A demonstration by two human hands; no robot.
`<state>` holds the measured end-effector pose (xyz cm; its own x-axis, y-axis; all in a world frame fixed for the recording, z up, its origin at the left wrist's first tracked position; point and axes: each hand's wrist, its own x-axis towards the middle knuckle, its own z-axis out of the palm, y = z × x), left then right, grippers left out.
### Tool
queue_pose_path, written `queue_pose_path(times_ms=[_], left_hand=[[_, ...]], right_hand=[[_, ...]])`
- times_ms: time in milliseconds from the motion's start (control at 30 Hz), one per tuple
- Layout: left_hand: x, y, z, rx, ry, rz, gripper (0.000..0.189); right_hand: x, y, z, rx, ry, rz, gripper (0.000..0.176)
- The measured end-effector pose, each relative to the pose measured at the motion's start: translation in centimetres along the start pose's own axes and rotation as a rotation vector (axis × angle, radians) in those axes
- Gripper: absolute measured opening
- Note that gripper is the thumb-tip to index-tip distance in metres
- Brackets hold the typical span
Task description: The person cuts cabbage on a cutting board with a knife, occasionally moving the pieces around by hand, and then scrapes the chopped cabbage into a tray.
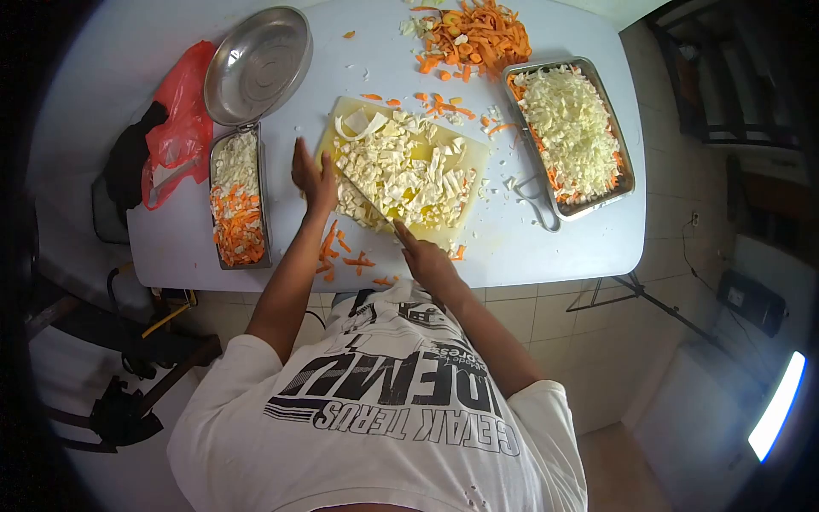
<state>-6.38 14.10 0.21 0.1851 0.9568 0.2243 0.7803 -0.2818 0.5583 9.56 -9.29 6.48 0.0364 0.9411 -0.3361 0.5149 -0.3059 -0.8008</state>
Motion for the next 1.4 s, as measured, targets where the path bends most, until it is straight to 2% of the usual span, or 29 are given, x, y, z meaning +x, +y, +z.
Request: queue_pose_path(times_ms=[33, 67, 133, 200, 300, 333, 367, 433, 467, 567, 667, 767, 867, 967, 1067, 1167, 1267, 1400], left_hand=[[-0.8, -0.3, -1.4, -0.107, 0.077, 0.052, 0.063], [-2.2, -0.4, -2.7, -0.013, 0.12, 0.097, 0.059], [-5.3, -0.6, -5.1, -0.201, -0.174, -0.033, 0.051], [-8.1, 0.2, -6.2, -0.266, -0.298, -0.025, 0.042], [-9.7, 0.5, -5.5, -0.199, -0.371, 0.043, 0.041], [-9.8, 0.3, -5.2, -0.145, -0.346, 0.161, 0.04], [-10.0, 0.2, -4.9, -0.132, -0.366, 0.142, 0.038], [-9.8, 0.5, -4.6, -0.116, -0.402, 0.107, 0.034], [-9.7, 0.4, -4.7, -0.146, -0.405, 0.145, 0.03], [-10.0, -0.4, -3.3, -0.221, -0.367, 0.047, 0.029], [-9.2, 1.7, -2.5, -0.264, -0.131, 0.103, 0.032], [-8.5, 6.4, -2.3, -0.651, -0.251, -0.163, 0.038], [-7.5, 6.4, 0.3, -0.931, -0.515, -0.377, 0.036], [-7.5, 6.2, 1.1, -1.092, -0.548, -0.434, 0.03], [-6.8, 6.1, 1.7, -0.956, -0.541, -0.497, 0.027], [-6.1, 5.7, 2.2, -0.509, -0.416, -0.223, 0.026], [-6.2, 5.3, 2.9, -0.456, -0.258, -0.086, 0.021], [-6.3, 6.1, 1.6, -0.446, -0.362, -0.067, 0.018]], right_hand=[[0.1, 0.1, -0.7, -0.01, 0.0, -0.008, 0.061], [0.1, 0.1, -1.2, -0.021, -0.005, -0.019, 0.061], [0.1, -0.6, -2.5, -0.047, -0.034, -0.021, 0.059], [-0.1, 0.0, -2.5, 0.006, 0.031, -0.085, 0.059], [-0.3, 0.1, -3.0, 0.064, 0.062, -0.093, 0.057], [-0.4, 0.2, -3.1, 0.075, 0.064, -0.077, 0.057], [-0.5, 0.4, -3.4, 0.082, 0.069, -0.061, 0.056], [-0.4, 1.4, -3.0, 0.13, 0.171, -0.194, 0.055], [-0.4, 1.9, -3.0, 0.166, 0.111, -0.098, 0.056], [-0.3, 1.3, -3.6, 0.368, 0.03, 0.063, 0.057], [-0.2, 0.3, -3.9, 0.382, 0.033, 0.112, 0.056], [0.1, 0.1, -3.7, 0.347, 0.052, 0.088, 0.055], [1.2, 1.7, -2.0, 0.316, 0.148, -0.053, 0.056], [1.4, 2.4, -1.5, 0.308, 0.241, -0.107, 0.056], [0.3, 0.8, -2.6, 0.244, 0.283, -0.053, 0.055], [-1.0, 1.6, -2.7, 0.141, 0.371, -0.082, 0.055], [-3.1, 1.8, -3.0, 0.036, 0.366, -0.049, 0.056], [-5.7, 1.4, -2.9, 0.018, 0.355, -0.045, 0.057]])
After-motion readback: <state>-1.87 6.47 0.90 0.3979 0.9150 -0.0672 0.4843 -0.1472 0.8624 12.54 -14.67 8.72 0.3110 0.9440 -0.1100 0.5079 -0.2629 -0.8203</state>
